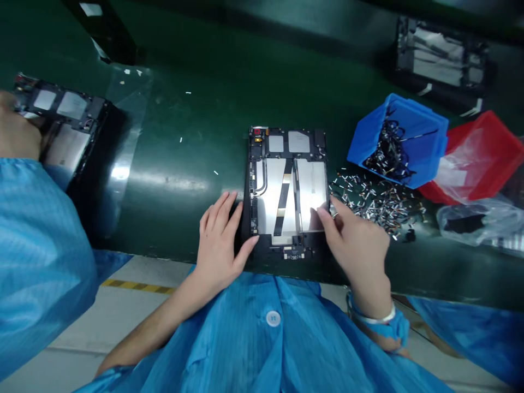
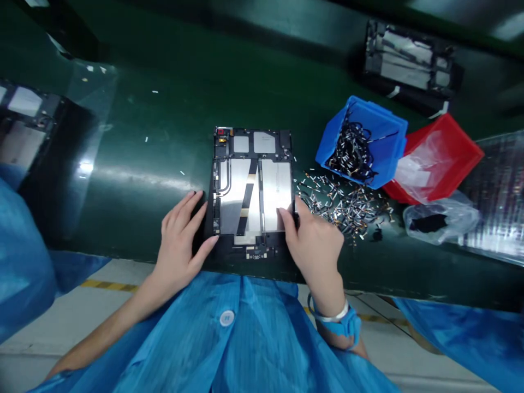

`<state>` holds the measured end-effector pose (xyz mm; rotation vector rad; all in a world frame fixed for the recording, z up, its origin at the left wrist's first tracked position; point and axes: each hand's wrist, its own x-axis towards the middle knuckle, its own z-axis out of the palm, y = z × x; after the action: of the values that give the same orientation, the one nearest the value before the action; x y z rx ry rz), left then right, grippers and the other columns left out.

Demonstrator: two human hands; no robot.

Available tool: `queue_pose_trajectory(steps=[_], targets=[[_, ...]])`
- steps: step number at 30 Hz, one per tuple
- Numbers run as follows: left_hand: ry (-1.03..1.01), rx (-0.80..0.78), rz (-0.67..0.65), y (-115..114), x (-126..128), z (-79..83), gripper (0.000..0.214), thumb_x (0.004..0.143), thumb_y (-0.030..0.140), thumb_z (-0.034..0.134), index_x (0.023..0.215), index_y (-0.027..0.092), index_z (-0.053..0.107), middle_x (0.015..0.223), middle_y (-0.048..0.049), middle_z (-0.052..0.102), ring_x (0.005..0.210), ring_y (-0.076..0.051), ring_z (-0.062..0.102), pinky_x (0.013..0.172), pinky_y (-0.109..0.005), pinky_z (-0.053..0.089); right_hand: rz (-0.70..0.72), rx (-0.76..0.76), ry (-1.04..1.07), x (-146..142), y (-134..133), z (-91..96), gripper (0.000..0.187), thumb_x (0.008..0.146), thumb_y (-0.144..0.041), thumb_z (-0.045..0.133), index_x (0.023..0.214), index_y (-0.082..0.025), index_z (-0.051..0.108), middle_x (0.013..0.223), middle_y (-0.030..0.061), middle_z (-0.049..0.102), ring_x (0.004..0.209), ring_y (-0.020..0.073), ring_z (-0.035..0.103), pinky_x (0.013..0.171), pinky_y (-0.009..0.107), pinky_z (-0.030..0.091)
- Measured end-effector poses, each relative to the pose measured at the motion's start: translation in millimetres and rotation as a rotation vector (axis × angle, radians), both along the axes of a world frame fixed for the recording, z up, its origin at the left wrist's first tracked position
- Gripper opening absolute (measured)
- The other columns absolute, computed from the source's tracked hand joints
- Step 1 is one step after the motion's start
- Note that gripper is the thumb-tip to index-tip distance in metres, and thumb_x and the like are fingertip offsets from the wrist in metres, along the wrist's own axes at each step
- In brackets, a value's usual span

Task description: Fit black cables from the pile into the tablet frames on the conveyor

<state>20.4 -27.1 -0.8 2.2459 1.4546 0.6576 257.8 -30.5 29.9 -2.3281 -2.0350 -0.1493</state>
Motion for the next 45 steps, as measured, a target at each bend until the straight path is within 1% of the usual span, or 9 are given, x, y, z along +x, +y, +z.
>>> queue_pose_trajectory(steps=[5, 10, 14, 19, 25, 30, 33, 38, 45], targets=[[-0.181, -0.124, 0.08, -3.7, 7.4, 3.5, 0.056, 0.091, 0.039, 0.055, 0.143, 0.023, 0.039, 0.148, -0.013, 0.041, 0.139, -0.03, 0.035, 0.113, -0.052, 0.03, -0.032, -0.122, 0.153, -8.9, -2.6, -1.6, 0.058, 0.092, -0.054, 0.038, 0.119, -0.012, 0.066, 0.047, 0.0, 0.051, 0.042, 0.0137, 0.042, 0.049, 0.026, 0.022], [-0.734, -0.581, 0.128, -2.0, 0.2, 19.6, 0.062, 0.087, 0.032, 0.061, 0.145, 0.031, 0.039, 0.151, -0.0039, 0.041, 0.137, -0.024, 0.04, 0.114, -0.042, 0.035, -0.059, -0.094, 0.65, -3.2, 4.3, 1.1, 0.055, 0.089, -0.052, 0.044, 0.122, -0.013, 0.064, 0.045, -0.0064, 0.043, 0.044, 0.0116, 0.041, 0.051, 0.025, 0.032], [-1.069, -0.673, 0.263, 21.9, -1.5, 29.2, 0.059, 0.076, 0.026, 0.072, 0.133, 0.03, 0.055, 0.144, -0.0012, 0.049, 0.135, -0.025, 0.044, 0.109, -0.036, 0.041, -0.051, 0.034, 1.01, 1.6, 6.2, 5.6, 0.046, 0.09, -0.043, 0.047, 0.127, -0.018, 0.06, 0.051, -0.0076, 0.047, 0.047, 0.0097, 0.042, 0.051, 0.024, 0.036], [-1.17, -0.489, 0.327, 129.3, 9.8, 30.4, 0.059, 0.066, 0.018, 0.075, 0.123, 0.018, 0.06, 0.125, -0.005, 0.065, 0.123, -0.024, 0.054, 0.106, -0.036, 0.044, 0.002, 0.305, 0.971, 7.5, 5.8, 2.1, 0.027, 0.09, -0.03, 0.052, 0.11, -0.02, 0.069, 0.059, -0.0047, 0.059, 0.049, 0.0094, 0.049, 0.053, 0.024, 0.043], [-0.975, -0.403, 0.457, 284.5, 47.4, 34.8, 0.054, 0.078, 0.002, 0.054, 0.13, 0.011, 0.046, 0.121, -0.0047, 0.064, 0.11, -0.018, 0.059, 0.104, -0.049, 0.043, 0.221, 0.487, 0.762, 10.1, 8.4, -7.3, 0.017, 0.089, -0.013, 0.054, 0.096, -0.015, 0.07, 0.08, 0.0044, 0.074, 0.066, 0.0128, 0.065, 0.064, 0.025, 0.051], [-0.789, -0.225, 0.522, 319.6, 75.0, 46.8, 0.064, 0.076, -0.006, 0.05, 0.137, 0.003, 0.034, 0.143, -0.0142, 0.043, 0.139, -0.025, 0.03, 0.117, -0.052, 0.022, 0.258, 0.515, 0.7, 8.5, 7.7, -4.1, 0.018, 0.089, -0.011, 0.052, 0.093, -0.013, 0.069, 0.066, 0.0026, 0.068, 0.058, 0.0135, 0.059, 0.057, 0.027, 0.049], [-0.682, -0.157, 0.442, 315.5, 108.8, 47.3, 0.059, 0.075, -0.004, 0.051, 0.132, 0.012, 0.044, 0.151, -0.0103, 0.034, 0.146, -0.025, 0.014, 0.119, -0.046, 0.018, 0.264, 0.499, 0.726, 7.2, 4.3, -1.7, 0.019, 0.09, -0.011, 0.05, 0.094, -0.014, 0.069, 0.064, 0.0019, 0.065, 0.056, 0.0128, 0.056, 0.056, 0.027, 0.048], [-0.568, -0.374, 0.22, 331.0, 215.6, 30.4, 0.028, 0.08, 0.012, 0.062, 0.108, 0.013, 0.062, 0.107, -0.0099, 0.066, 0.105, -0.024, 0.062, 0.091, -0.037, 0.052, 0.262, 0.493, 0.776, 6.3, -0.6, -1.0, 0.021, 0.092, -0.014, 0.047, 0.097, -0.017, 0.067, 0.064, 0.0007, 0.065, 0.059, 0.0133, 0.058, 0.06, 0.027, 0.05], [-0.554, -0.581, 0.298, 362.9, 314.9, 17.8, 0.028, 0.09, 0.032, 0.062, 0.111, 0.014, 0.06, 0.108, -0.0073, 0.062, 0.095, -0.019, 0.063, 0.079, -0.036, 0.055, 0.28, 0.625, 0.795, 13.9, 5.3, -6.2, 0.021, 0.089, -0.014, 0.045, 0.088, -0.015, 0.066, 0.056, 0.0001, 0.061, 0.049, 0.0117, 0.051, 0.045, 0.024, 0.042]])
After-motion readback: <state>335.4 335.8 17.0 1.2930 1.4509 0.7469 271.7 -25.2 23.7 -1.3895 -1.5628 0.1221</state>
